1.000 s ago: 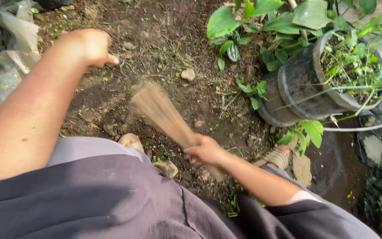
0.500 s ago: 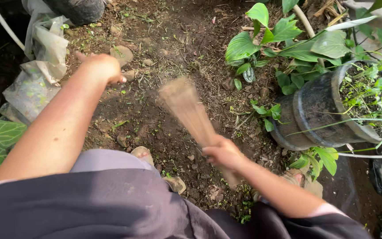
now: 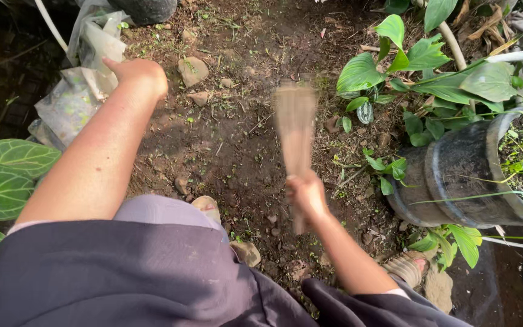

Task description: The person removes weeds by hand from a garden bed and sweeps the area with a small broom. They also move a plastic sheet and a rock to access the soil, then continue pulling weeds and sweeping debris near a small water channel.

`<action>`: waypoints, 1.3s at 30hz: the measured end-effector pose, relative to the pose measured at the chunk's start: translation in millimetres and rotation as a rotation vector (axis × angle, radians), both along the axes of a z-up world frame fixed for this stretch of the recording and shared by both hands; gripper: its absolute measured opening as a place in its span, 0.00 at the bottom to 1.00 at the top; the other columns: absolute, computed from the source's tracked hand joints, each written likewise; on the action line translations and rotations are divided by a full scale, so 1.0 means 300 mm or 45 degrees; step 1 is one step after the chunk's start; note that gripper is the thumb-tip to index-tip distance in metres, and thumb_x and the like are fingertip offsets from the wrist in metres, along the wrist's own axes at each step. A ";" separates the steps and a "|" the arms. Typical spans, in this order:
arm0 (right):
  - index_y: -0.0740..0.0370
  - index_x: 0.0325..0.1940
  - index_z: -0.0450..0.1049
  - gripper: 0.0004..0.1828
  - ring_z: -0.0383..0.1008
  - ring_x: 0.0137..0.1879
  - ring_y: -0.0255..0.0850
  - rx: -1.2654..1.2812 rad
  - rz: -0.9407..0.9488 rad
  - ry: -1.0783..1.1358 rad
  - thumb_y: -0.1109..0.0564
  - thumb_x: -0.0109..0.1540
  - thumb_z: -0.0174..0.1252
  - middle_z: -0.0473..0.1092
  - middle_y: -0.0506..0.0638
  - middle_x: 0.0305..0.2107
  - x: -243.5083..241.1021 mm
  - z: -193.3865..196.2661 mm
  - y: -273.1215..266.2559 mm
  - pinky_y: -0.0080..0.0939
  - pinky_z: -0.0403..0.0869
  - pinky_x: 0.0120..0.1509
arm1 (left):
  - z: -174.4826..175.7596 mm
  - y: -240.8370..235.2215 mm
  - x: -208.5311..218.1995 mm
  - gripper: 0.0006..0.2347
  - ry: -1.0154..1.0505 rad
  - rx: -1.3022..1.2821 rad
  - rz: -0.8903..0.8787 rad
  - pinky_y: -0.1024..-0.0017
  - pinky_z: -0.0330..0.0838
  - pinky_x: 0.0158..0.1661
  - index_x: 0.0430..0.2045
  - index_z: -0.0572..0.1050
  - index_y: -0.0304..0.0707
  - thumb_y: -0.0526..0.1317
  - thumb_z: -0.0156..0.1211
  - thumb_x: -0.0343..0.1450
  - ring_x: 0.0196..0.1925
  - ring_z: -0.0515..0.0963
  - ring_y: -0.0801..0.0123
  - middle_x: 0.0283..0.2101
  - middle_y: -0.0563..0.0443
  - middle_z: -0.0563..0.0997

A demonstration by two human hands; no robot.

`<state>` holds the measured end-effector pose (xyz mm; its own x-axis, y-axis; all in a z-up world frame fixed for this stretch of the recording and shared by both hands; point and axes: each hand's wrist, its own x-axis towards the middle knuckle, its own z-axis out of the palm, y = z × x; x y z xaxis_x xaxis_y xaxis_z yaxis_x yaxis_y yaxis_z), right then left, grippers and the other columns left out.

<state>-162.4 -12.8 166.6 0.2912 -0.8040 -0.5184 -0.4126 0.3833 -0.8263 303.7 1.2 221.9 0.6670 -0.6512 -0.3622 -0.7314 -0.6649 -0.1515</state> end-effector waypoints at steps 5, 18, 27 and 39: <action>0.62 0.59 0.73 0.20 0.70 0.30 0.34 0.383 0.619 0.042 0.60 0.62 0.60 0.76 0.49 0.31 0.282 -0.068 0.145 0.38 0.71 0.35 | -0.084 -0.032 0.041 0.21 0.074 0.187 0.095 0.27 0.41 0.66 0.55 0.80 0.45 0.48 0.67 0.67 0.69 0.70 0.42 0.65 0.43 0.75; 0.54 0.68 0.68 0.29 0.74 0.36 0.36 0.134 0.596 0.226 0.58 0.62 0.62 0.78 0.51 0.42 0.047 -0.133 0.008 0.37 0.73 0.38 | -0.145 0.018 0.069 0.24 0.077 0.401 0.038 0.24 0.37 0.65 0.61 0.75 0.50 0.56 0.62 0.71 0.73 0.64 0.40 0.71 0.46 0.68; 0.37 0.69 0.70 0.35 0.79 0.51 0.51 -0.665 0.725 1.248 0.46 0.56 0.65 0.78 0.55 0.46 -0.379 0.368 -0.330 0.53 0.75 0.55 | -0.105 -0.094 -0.016 0.30 0.124 0.352 -0.128 0.21 0.31 0.64 0.64 0.74 0.47 0.63 0.58 0.72 0.74 0.62 0.36 0.72 0.43 0.68; 0.46 0.56 0.79 0.21 0.81 0.47 0.53 -0.706 0.960 1.627 0.44 0.60 0.63 0.79 0.57 0.41 -0.549 0.507 -0.151 0.54 0.78 0.53 | -0.149 -0.172 -0.106 0.33 0.009 0.316 -0.359 0.21 0.32 0.63 0.65 0.69 0.51 0.68 0.56 0.69 0.74 0.60 0.41 0.72 0.46 0.64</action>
